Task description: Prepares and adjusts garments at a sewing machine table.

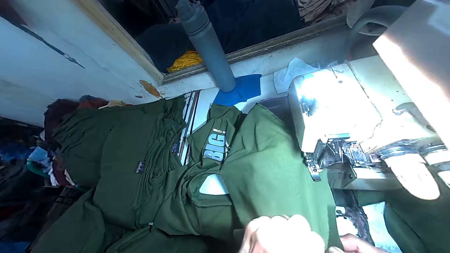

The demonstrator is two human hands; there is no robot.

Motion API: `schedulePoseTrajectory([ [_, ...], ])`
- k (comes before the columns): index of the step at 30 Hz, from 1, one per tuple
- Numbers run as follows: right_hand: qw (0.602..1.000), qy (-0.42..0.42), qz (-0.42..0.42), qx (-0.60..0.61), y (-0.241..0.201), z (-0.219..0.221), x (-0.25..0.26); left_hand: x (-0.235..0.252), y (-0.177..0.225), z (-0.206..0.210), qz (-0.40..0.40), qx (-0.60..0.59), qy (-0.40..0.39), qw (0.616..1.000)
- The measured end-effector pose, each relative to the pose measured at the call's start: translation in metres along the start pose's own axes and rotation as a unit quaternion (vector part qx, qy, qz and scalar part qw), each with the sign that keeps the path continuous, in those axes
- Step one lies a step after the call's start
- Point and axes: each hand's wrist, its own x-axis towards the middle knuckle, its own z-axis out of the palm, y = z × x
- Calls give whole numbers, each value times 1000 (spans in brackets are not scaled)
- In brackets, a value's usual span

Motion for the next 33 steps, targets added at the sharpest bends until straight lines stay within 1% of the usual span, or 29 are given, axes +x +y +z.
schedulePoseTrajectory([
  [3,999,21,-23,-44,-11,6,20,21,-5,20,0,39,31,999],
  [5,998,27,-45,-29,-13,11,33,34,-14,31,3,30,72,997],
  [7,997,48,-64,-15,-14,17,44,40,-19,32,-8,31,92,995],
  [8,996,54,-65,-18,-15,17,46,40,-18,30,-20,50,88,995],
  [10,997,44,-55,-37,-17,14,43,35,-10,20,-59,80,52,994],
  [12,996,20,-61,-56,-16,8,35,28,-2,10,-86,64,13,994],
  [13,996,14,-68,-55,-14,6,32,25,0,8,-87,60,7,994],
  [15,995,9,-77,-58,-11,5,28,24,3,10,-75,63,21,995],
  [18,993,16,-90,-75,-13,8,31,32,5,16,-54,75,36,995],
  [22,990,48,-110,-74,-16,16,45,42,-5,28,-40,110,97,988],
  [25,993,53,-89,-63,-18,15,44,36,-8,29,-60,93,102,989],
  [27,996,38,-73,-43,-21,11,43,26,-12,28,-69,61,106,990],
  [31,998,9,-55,-19,-21,5,40,9,-26,28,-57,34,142,988],
  [33,999,8,-41,-13,-22,4,38,4,-29,27,-51,42,133,989],
])
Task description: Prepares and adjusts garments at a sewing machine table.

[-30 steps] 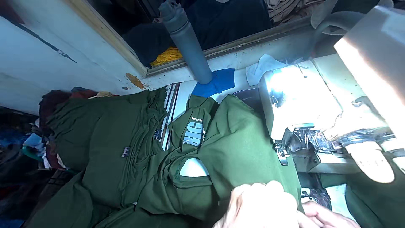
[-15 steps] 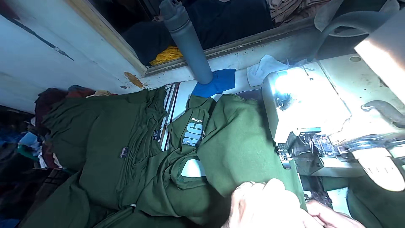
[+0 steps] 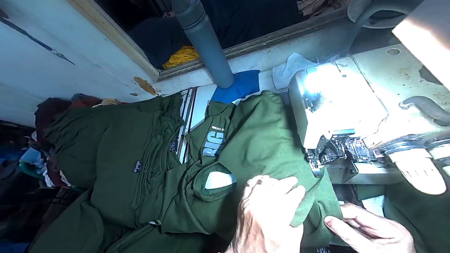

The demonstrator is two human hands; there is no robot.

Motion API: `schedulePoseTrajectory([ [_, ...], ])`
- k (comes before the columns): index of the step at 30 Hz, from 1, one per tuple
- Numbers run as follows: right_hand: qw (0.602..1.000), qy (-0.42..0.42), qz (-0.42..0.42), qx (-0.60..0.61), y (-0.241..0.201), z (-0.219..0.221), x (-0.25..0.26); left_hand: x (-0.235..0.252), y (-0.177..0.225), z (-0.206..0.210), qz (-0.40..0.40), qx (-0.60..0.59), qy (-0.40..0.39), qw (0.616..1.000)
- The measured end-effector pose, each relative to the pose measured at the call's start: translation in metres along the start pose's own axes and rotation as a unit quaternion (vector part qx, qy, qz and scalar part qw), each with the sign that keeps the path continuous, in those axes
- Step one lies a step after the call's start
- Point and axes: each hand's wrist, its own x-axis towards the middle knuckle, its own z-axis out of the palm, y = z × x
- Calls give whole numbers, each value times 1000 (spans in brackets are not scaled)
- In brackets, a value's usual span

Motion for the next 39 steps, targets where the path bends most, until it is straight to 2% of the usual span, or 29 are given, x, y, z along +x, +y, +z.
schedulePoseTrajectory([
  [5,999,-19,22,31,-2,-2,-5,-2,3,-2,33,9,-3,999],
  [12,998,-14,45,37,-7,-5,-7,8,-2,3,17,-61,72,995],
  [15,996,-14,54,71,-7,-4,-8,8,7,-5,65,-62,35,995],
  [21,993,-22,40,112,-6,6,-6,12,11,12,133,7,-27,991],
  [26,993,-2,48,105,-5,19,-4,26,0,25,160,48,33,985],
  [29,993,-2,39,111,-2,24,-4,27,-4,25,158,53,21,986],
  [32,998,1,4,60,3,29,-5,24,-3,23,150,70,2,986],
  [36,989,-15,-94,-116,5,37,1,20,-6,21,137,41,21,989],
  [39,981,-49,-102,-159,0,42,6,21,-17,27,82,0,29,996],
])
